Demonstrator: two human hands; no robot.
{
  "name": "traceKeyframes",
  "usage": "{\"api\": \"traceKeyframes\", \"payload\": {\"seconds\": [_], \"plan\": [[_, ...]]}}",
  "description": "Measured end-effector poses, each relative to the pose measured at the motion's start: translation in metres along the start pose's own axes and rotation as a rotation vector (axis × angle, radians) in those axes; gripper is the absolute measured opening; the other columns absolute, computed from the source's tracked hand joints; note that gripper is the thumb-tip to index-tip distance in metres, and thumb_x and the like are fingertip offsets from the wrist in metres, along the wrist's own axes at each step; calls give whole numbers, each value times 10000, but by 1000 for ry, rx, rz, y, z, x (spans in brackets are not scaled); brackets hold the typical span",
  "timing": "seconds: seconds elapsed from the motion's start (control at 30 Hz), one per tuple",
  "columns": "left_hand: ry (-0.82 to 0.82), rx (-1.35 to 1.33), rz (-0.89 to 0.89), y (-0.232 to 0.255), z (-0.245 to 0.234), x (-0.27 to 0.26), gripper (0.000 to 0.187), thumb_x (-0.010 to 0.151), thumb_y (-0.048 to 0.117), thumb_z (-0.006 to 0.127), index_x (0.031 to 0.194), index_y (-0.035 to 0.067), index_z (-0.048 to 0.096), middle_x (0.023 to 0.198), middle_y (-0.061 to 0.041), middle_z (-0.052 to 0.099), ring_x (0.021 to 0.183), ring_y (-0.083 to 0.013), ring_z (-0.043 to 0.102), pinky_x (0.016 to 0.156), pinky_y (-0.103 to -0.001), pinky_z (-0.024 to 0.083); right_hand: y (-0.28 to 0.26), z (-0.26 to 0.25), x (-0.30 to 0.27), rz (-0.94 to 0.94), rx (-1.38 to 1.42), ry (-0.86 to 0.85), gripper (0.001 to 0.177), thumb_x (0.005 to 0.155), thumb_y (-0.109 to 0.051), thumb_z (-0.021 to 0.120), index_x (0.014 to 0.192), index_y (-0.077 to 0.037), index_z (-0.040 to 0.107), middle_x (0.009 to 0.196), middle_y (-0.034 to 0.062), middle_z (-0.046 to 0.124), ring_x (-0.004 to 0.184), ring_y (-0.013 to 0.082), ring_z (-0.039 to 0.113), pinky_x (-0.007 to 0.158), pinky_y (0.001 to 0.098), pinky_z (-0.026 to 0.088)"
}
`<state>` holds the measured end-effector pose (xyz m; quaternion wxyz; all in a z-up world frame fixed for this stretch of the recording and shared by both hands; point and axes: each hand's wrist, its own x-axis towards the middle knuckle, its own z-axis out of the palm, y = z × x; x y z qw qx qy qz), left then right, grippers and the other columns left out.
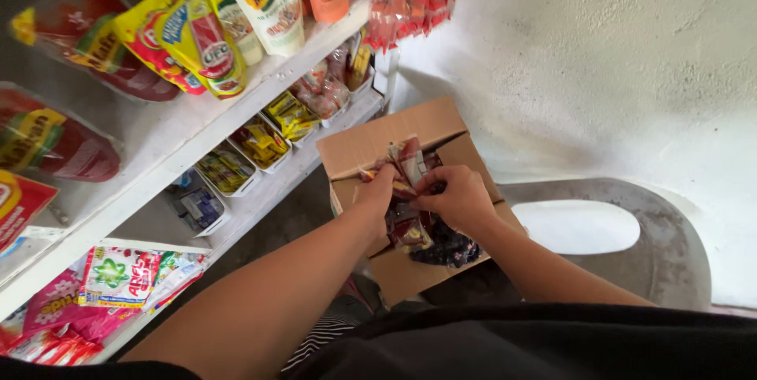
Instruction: The person wipes a shelf with a cloth and then places multiple packaged food items from a cardboard box onto the shelf, arranging them in rows. The person handles items one at a time and positions them neatly on the shelf.
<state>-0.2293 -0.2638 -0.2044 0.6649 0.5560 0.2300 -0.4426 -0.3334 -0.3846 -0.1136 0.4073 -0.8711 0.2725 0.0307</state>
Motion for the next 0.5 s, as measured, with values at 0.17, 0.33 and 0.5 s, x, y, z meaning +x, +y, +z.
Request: {"api": "traceKeyframes", "payload": {"seconds": [0.17, 0.33, 0.5], "plan": [[-166, -177, -29, -18, -23, 17, 391, 917, 301, 549, 1245, 96, 603, 1094, -158, 705, 947, -327, 691, 838, -543, 565, 27, 8, 14, 9, 119, -133, 331, 632, -240, 955, 881, -67, 825, 823, 69, 788, 746, 165, 721, 719, 326, 570], [-386, -386, 19, -7, -38, 0, 388, 1040, 356, 445, 1312, 121, 594, 1234, -102, 711, 1127, -311, 689, 982, -567, 525, 53, -4, 33, 312, 508, -229, 281, 774, -345, 809, 909, -100, 835, 868, 95, 792, 758, 213, 712, 734, 376, 587], [-449, -357, 133, 29, -25, -43, 445, 1032, 543, 462, 1331, 237, 584, 1366, -83, 615, 1224, -299, 597, 994, -536, 520, -16, -63, 46, 548, 1265, -313, 434, 903, -593, 699, 872, -163, 656, 877, 81, 693, 771, 270, 677, 747, 439, 577]]}}
